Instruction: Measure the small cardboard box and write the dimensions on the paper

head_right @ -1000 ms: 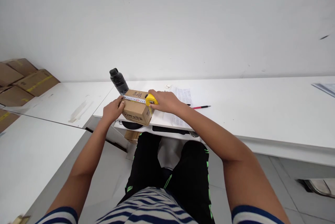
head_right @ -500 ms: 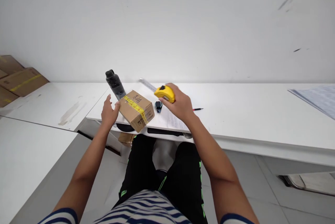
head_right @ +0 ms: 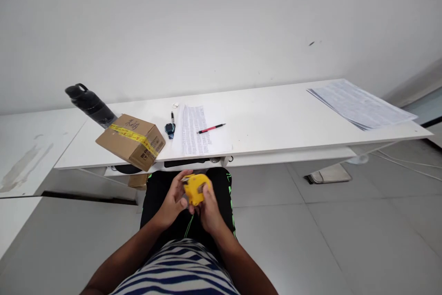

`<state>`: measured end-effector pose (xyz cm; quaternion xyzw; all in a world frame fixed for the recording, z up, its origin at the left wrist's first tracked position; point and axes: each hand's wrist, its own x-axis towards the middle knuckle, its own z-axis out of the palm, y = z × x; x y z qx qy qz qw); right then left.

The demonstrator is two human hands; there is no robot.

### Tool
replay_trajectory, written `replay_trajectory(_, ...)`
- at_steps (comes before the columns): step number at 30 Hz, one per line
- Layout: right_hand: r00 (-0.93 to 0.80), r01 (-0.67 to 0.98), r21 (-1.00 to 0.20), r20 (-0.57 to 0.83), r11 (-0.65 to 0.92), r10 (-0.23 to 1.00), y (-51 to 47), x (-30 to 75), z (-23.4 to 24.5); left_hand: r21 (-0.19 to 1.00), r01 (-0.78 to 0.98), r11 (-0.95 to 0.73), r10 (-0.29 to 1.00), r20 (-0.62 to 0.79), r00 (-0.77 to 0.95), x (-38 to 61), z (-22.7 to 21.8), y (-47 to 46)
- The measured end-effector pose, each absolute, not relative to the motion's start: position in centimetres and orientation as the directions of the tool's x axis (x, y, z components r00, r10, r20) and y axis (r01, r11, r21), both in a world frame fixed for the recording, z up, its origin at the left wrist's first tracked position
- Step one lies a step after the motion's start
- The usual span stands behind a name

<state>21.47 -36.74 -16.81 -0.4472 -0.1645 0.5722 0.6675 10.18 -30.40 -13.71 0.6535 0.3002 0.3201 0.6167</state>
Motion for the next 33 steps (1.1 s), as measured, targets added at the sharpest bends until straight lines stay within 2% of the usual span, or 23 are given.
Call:
replay_trajectory(2,0.206,-0.454,-0.889,-0.167,-0.057,0.964,-36.8,21.4,-17.1,0.990,-0.031,0.139,0.773,-0.089,0.628,11.2,-14.8,-30.2)
replay_trajectory(4,0.114,-0.105,-0.994,-0.002,0.010,0.993,-35.5,23.7,-16.4,0.987,-0.055,0.149,0.810,-0.089,0.580,11.3,-15.2,-29.5)
replay_trajectory(5,0.080,0.120,-0.991,0.061,0.051,0.995,-34.4,25.8,-15.9,0.995,-0.057,0.084,0.837,-0.040,0.545,11.1,-15.1,-29.0)
replay_trajectory(6,0.109,0.321,-0.945,0.106,0.066,0.988,-32.8,28.2,-15.2,0.999,-0.036,-0.015,0.856,0.032,0.517,10.9,-15.0,-28.5)
replay_trajectory(8,0.292,0.619,-0.779,0.114,-0.097,0.950,-28.9,33.5,-13.8,0.957,0.090,-0.275,0.834,0.191,0.518,10.8,-14.5,-27.5)
replay_trajectory(9,0.308,0.745,-0.644,0.099,-0.175,0.946,-26.7,36.1,-13.2,0.892,0.172,-0.417,0.793,0.264,0.549,11.0,-14.4,-26.9)
replay_trajectory(11,0.285,0.895,-0.371,0.044,-0.250,0.957,-22.6,40.1,-12.6,0.677,0.303,-0.671,0.664,0.367,0.651,11.8,-14.4,-25.6)
replay_trajectory(12,0.251,0.925,-0.298,0.009,-0.237,0.968,-21.0,41.4,-12.5,0.555,0.339,-0.759,0.596,0.385,0.704,12.5,-14.7,-24.9)
replay_trajectory(14,0.207,0.943,-0.268,0.000,-0.200,0.978,-19.1,42.8,-12.7,0.364,0.374,-0.853,0.502,0.376,0.779,13.8,-15.7,-23.5)
replay_trajectory(16,0.196,0.944,-0.278,0.037,-0.179,0.980,-18.8,42.9,-13.0,0.275,0.412,-0.869,0.488,0.338,0.805,14.9,-17.2,-22.4)
replay_trajectory(18,0.233,0.920,-0.349,0.117,-0.180,0.966,-19.6,42.2,-13.3,0.248,0.445,-0.861,0.506,0.322,0.800,15.4,-18.5,-21.5)
replay_trajectory(19,0.254,0.883,-0.442,0.162,-0.160,0.954,-20.1,41.7,-13.5,0.247,0.453,-0.857,0.514,0.324,0.795,15.5,-19.0,-21.2)
replay_trajectory(22,0.272,0.626,-0.780,0.218,-0.001,0.937,-21.4,40.0,-14.3,0.249,0.454,-0.856,0.516,0.346,0.784,15.4,-19.9,-20.8)
replay_trajectory(24,0.237,0.455,-0.889,0.172,0.048,0.956,-21.6,39.2,-14.9,0.236,0.447,-0.863,0.504,0.350,0.789,15.2,-20.1,-20.8)
replay_trajectory(27,0.251,0.376,-0.926,0.120,0.018,0.960,-21.4,38.6,-15.6,0.213,0.436,-0.874,0.485,0.351,0.801,15.1,-20.2,-20.9)
replay_trajectory(33,0.344,0.425,-0.905,0.131,-0.030,0.930,-21.4,38.4,-16.1,0.197,0.446,-0.873,0.487,0.387,0.783,15.4,-20.6,-20.9)
